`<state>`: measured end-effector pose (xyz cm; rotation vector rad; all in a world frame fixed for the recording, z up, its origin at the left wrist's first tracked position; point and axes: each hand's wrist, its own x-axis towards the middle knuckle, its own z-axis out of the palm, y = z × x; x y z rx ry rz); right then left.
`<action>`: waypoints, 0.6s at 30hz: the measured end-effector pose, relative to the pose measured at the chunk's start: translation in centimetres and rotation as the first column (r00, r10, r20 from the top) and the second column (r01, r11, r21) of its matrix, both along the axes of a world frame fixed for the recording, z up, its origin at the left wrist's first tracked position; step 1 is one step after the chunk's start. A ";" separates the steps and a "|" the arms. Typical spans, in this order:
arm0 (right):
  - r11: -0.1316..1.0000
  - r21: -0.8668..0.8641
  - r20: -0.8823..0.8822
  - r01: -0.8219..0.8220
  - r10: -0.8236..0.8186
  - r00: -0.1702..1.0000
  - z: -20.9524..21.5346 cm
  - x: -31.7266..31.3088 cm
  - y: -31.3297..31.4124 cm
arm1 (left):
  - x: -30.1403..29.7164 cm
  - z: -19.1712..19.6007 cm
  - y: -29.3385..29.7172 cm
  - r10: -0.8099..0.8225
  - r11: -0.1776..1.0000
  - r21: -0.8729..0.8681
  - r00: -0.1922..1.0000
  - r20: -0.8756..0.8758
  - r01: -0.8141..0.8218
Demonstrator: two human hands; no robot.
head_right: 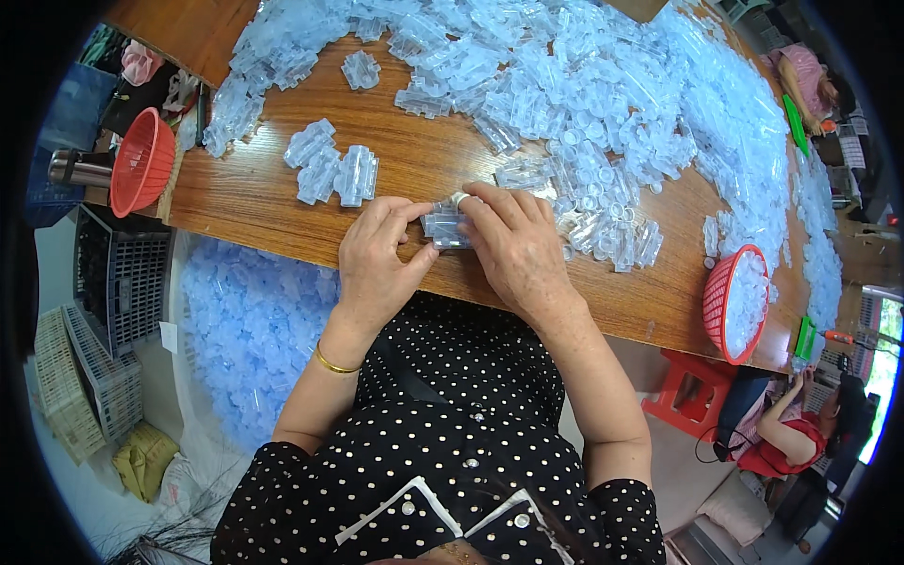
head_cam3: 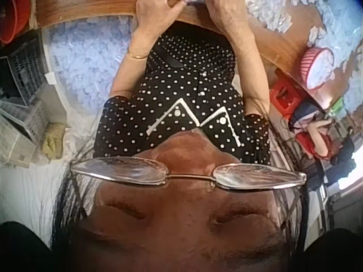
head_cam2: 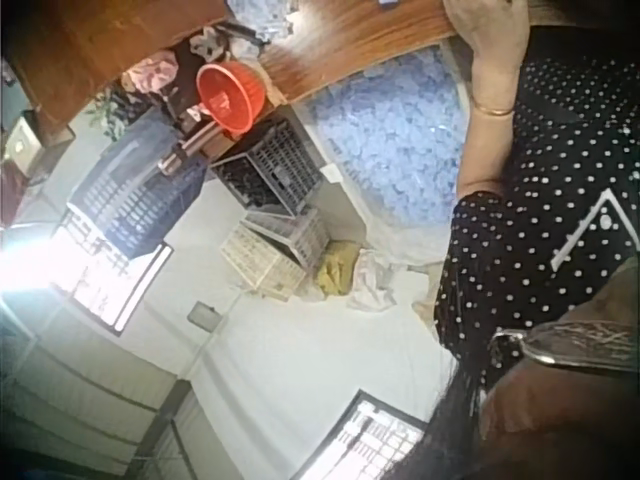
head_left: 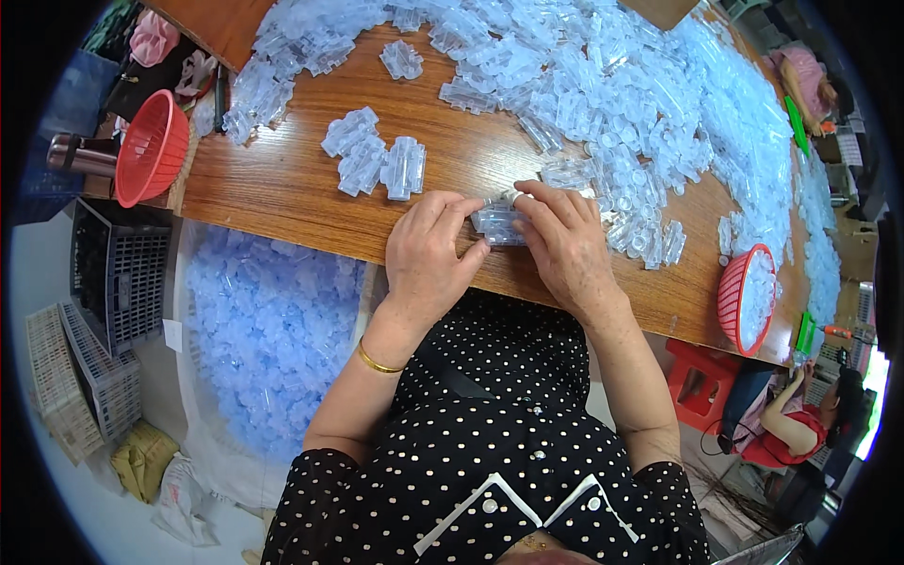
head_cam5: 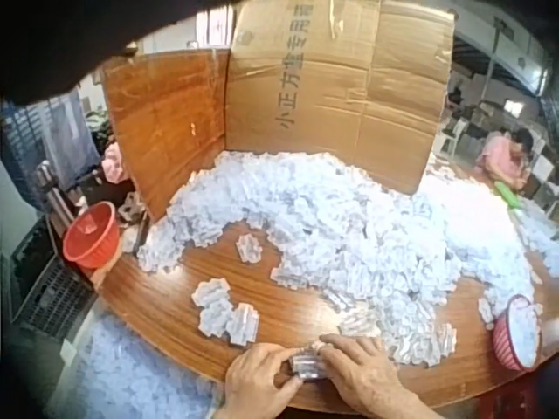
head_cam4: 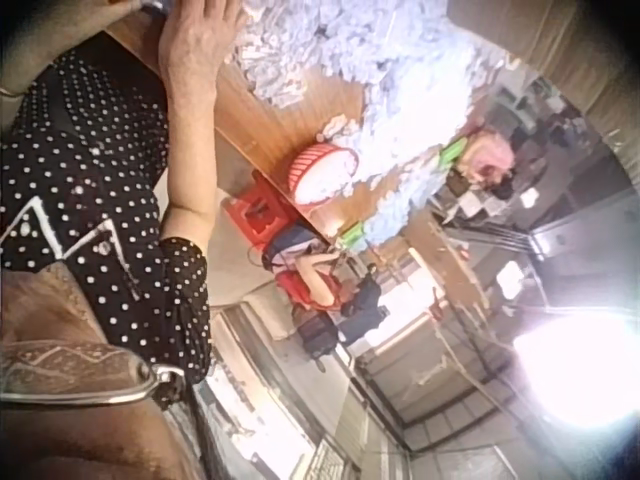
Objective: The person assembles plastic components by picking up plastic casings and caps from the table, fitting and snapping the parts together by hand, and dropping the assembled pieces into a storage bin.
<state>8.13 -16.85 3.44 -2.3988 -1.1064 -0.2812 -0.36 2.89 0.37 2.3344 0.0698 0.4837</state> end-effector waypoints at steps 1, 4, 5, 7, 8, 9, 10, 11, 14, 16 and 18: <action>1.000 -0.005 -0.002 -0.001 0.001 1.000 0.3 -0.3 -0.1 | 0.0 -0.1 0.1 -0.009 1.000 0.002 1.000 0.025 0.009; 0.998 -0.008 0.044 -0.069 0.069 0.997 1.6 -0.4 -0.7 | 0.1 0.0 0.3 -0.028 1.000 0.008 0.998 0.063 0.028; 0.995 -0.067 0.010 -0.074 0.075 0.997 1.6 -0.4 -1.0 | 0.1 0.1 0.3 -0.036 0.999 0.017 0.996 0.076 0.035; 0.988 -0.128 -0.020 -0.083 0.081 0.997 1.9 0.0 -1.3 | 0.3 0.0 0.2 -0.035 0.999 0.014 0.997 0.071 0.034; 0.984 -0.133 -0.016 -0.117 0.116 0.993 2.2 0.5 -1.3 | 0.3 0.0 0.2 -0.033 0.999 0.014 0.997 0.063 0.033; 0.979 -0.136 -0.014 -0.153 0.152 0.988 2.5 0.8 -1.1 | 0.3 0.0 0.2 -0.031 0.999 0.013 0.998 0.063 0.031; 0.978 -0.137 -0.014 -0.155 0.154 0.988 3.0 1.1 -0.8 | 0.3 0.1 0.2 -0.035 0.999 0.004 0.999 0.036 0.035; 0.965 -0.176 -0.009 -0.193 0.194 0.981 3.8 1.3 -0.5 | 0.2 0.1 0.1 -0.039 0.999 -0.005 0.999 0.010 0.039; 0.950 -0.216 -0.014 -0.224 0.226 0.974 3.8 1.7 -0.2 | 0.3 0.2 0.0 -0.032 0.999 -0.030 0.999 0.014 0.033; 0.949 -0.209 -0.026 -0.236 0.236 0.971 3.0 2.0 -0.3 | 0.3 0.1 0.0 -0.027 1.000 -0.010 0.999 0.025 0.027; 0.963 -0.155 -0.079 -0.220 0.210 0.974 2.6 1.8 -0.5 | 0.4 0.0 0.0 -0.028 1.000 0.008 0.999 0.039 0.027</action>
